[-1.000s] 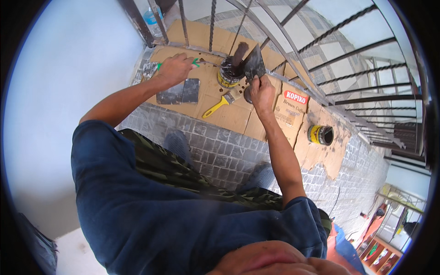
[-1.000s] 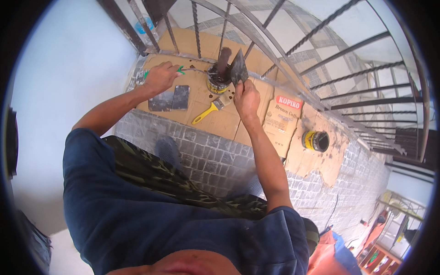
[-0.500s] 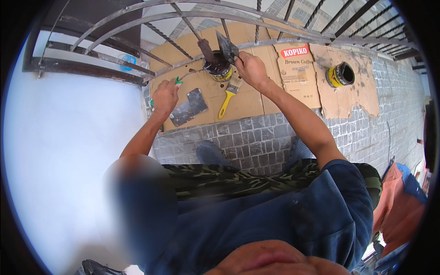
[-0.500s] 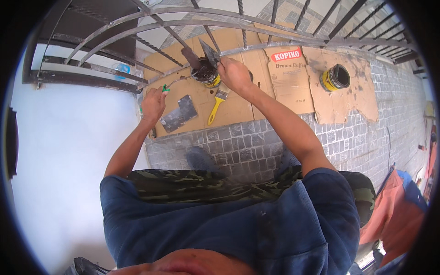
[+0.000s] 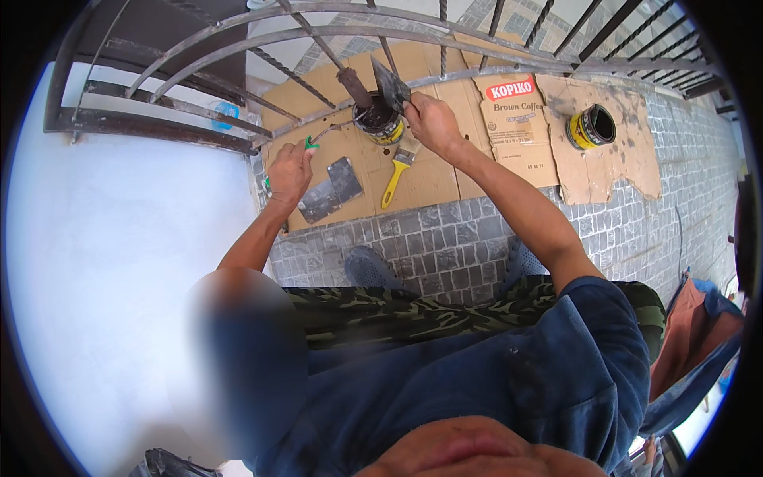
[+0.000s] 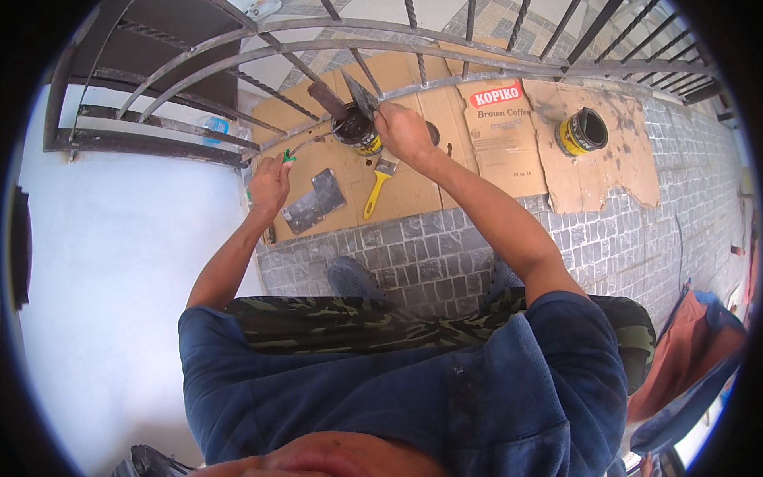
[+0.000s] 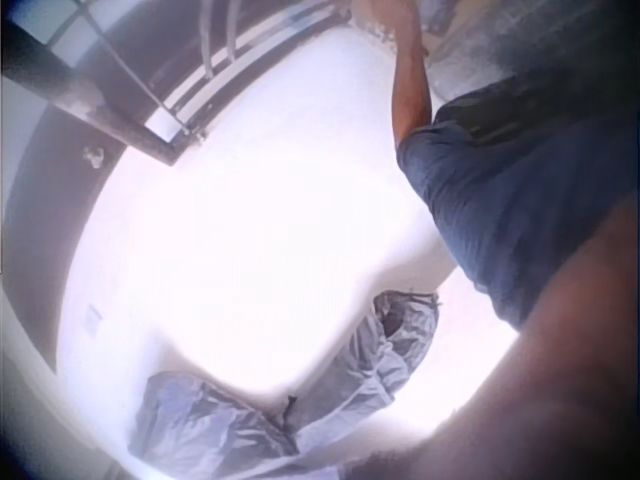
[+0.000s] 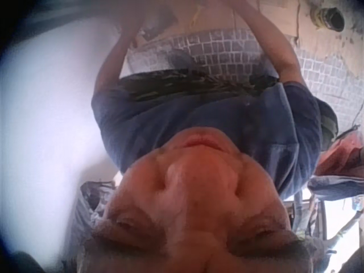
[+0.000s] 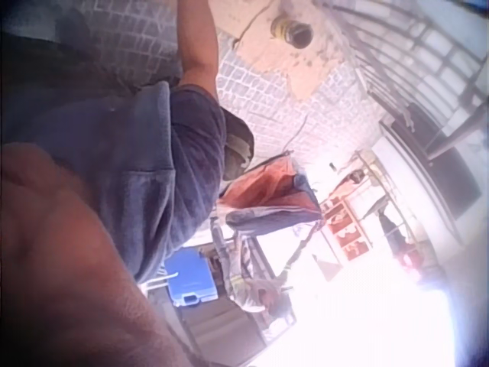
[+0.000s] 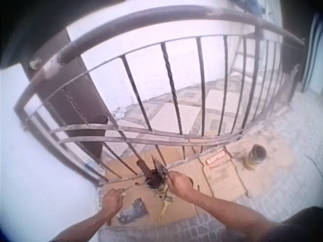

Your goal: The person sits on the floor and uses a green-handled tool to stir dark paint in a yellow can. They then transfer some of the paint into a smaller container using the same tool.

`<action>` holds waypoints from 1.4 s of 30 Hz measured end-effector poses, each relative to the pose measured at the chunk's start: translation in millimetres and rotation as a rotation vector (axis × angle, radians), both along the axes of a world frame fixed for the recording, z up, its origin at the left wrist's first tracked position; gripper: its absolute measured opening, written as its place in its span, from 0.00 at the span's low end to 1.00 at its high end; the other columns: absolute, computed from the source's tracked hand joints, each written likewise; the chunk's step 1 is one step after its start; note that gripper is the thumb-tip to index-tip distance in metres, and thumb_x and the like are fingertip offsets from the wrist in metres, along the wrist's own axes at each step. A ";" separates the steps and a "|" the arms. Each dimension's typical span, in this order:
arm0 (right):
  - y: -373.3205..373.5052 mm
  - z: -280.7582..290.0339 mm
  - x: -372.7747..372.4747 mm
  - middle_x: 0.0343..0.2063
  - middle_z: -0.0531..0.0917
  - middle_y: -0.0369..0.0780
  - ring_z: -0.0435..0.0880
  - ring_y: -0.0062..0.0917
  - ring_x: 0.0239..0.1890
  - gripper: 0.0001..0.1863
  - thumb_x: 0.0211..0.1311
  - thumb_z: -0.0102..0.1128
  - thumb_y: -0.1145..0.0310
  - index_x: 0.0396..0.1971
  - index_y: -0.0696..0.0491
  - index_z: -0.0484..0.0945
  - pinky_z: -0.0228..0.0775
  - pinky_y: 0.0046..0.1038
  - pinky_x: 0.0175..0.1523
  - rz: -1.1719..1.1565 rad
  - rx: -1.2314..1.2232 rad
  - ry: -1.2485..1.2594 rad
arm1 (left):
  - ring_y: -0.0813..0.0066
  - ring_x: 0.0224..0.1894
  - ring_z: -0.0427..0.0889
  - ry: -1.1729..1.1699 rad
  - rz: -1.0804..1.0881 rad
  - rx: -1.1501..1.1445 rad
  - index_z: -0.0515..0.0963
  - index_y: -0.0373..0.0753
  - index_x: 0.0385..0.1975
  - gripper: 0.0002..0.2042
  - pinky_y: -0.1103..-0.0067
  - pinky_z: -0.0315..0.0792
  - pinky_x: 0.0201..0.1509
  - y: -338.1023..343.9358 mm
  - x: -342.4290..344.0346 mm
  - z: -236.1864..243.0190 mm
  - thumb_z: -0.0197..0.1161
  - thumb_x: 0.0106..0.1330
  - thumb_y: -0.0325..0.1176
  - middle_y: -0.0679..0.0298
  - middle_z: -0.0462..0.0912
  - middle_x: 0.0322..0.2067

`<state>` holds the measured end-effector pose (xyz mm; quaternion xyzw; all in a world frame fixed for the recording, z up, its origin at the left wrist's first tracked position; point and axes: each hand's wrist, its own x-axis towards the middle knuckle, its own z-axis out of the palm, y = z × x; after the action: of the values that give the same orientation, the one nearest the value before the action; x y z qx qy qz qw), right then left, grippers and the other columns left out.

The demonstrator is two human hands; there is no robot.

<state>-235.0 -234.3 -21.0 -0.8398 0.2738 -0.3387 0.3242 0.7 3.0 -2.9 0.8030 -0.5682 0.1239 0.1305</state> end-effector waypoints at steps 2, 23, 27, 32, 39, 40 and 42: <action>0.3 1.3 -0.6 0.27 0.81 0.54 0.81 0.54 0.32 0.12 0.68 0.56 0.66 0.28 0.60 0.74 0.72 0.49 0.39 0.004 0.018 0.022 | 0.57 0.33 0.81 -0.014 -0.003 -0.002 0.83 0.46 0.47 0.11 0.64 0.75 0.34 0.7 1.3 -0.2 0.62 0.71 0.42 0.60 0.78 0.30; 1.5 -10.6 3.4 0.24 0.81 0.55 0.81 0.54 0.28 0.12 0.68 0.57 0.67 0.28 0.60 0.75 0.72 0.47 0.35 -0.007 0.036 0.038 | 0.58 0.32 0.80 -0.074 -0.067 -0.004 0.82 0.43 0.46 0.12 0.64 0.75 0.33 1.5 2.7 0.3 0.65 0.68 0.40 0.61 0.76 0.29; 1.1 -7.8 2.6 0.26 0.82 0.55 0.82 0.55 0.30 0.11 0.67 0.57 0.66 0.29 0.59 0.75 0.73 0.50 0.37 0.003 0.096 0.041 | 0.58 0.32 0.80 -0.068 -0.072 -0.004 0.82 0.43 0.46 0.12 0.65 0.74 0.33 3.2 2.0 0.0 0.65 0.67 0.40 0.61 0.76 0.29; 1.0 -6.9 2.7 0.25 0.82 0.55 0.82 0.55 0.30 0.12 0.67 0.57 0.66 0.29 0.59 0.75 0.73 0.50 0.36 -0.009 0.071 0.029 | 0.58 0.32 0.80 -0.082 -0.085 -0.014 0.82 0.41 0.46 0.12 0.65 0.75 0.33 3.5 3.2 -0.6 0.65 0.68 0.39 0.60 0.76 0.29; -0.5 -9.2 3.7 0.25 0.80 0.56 0.81 0.54 0.29 0.12 0.68 0.57 0.67 0.28 0.60 0.75 0.72 0.47 0.35 -0.015 0.005 0.005 | 0.58 0.32 0.80 -0.093 -0.125 -0.018 0.82 0.41 0.45 0.12 0.65 0.75 0.33 4.3 7.8 -0.5 0.65 0.67 0.40 0.60 0.76 0.29; -0.8 -9.0 3.8 0.25 0.80 0.56 0.81 0.54 0.30 0.12 0.68 0.57 0.67 0.28 0.60 0.75 0.71 0.47 0.35 -0.021 0.010 -0.002 | 0.58 0.32 0.80 -0.086 -0.129 -0.023 0.81 0.41 0.45 0.12 0.65 0.75 0.33 4.2 8.4 -0.2 0.65 0.67 0.40 0.60 0.76 0.29; -1.0 -8.3 4.0 0.26 0.81 0.56 0.81 0.55 0.30 0.12 0.67 0.57 0.67 0.28 0.59 0.75 0.73 0.50 0.36 0.004 0.014 0.012 | 0.57 0.32 0.80 -0.096 -0.134 -0.028 0.82 0.41 0.45 0.12 0.65 0.75 0.33 4.8 9.5 -0.3 0.65 0.67 0.40 0.60 0.76 0.29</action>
<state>-231.0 -235.3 -29.2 -0.8401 0.2764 -0.3311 0.3290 10.2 7.8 -3.3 0.7544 -0.6245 0.1611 0.1224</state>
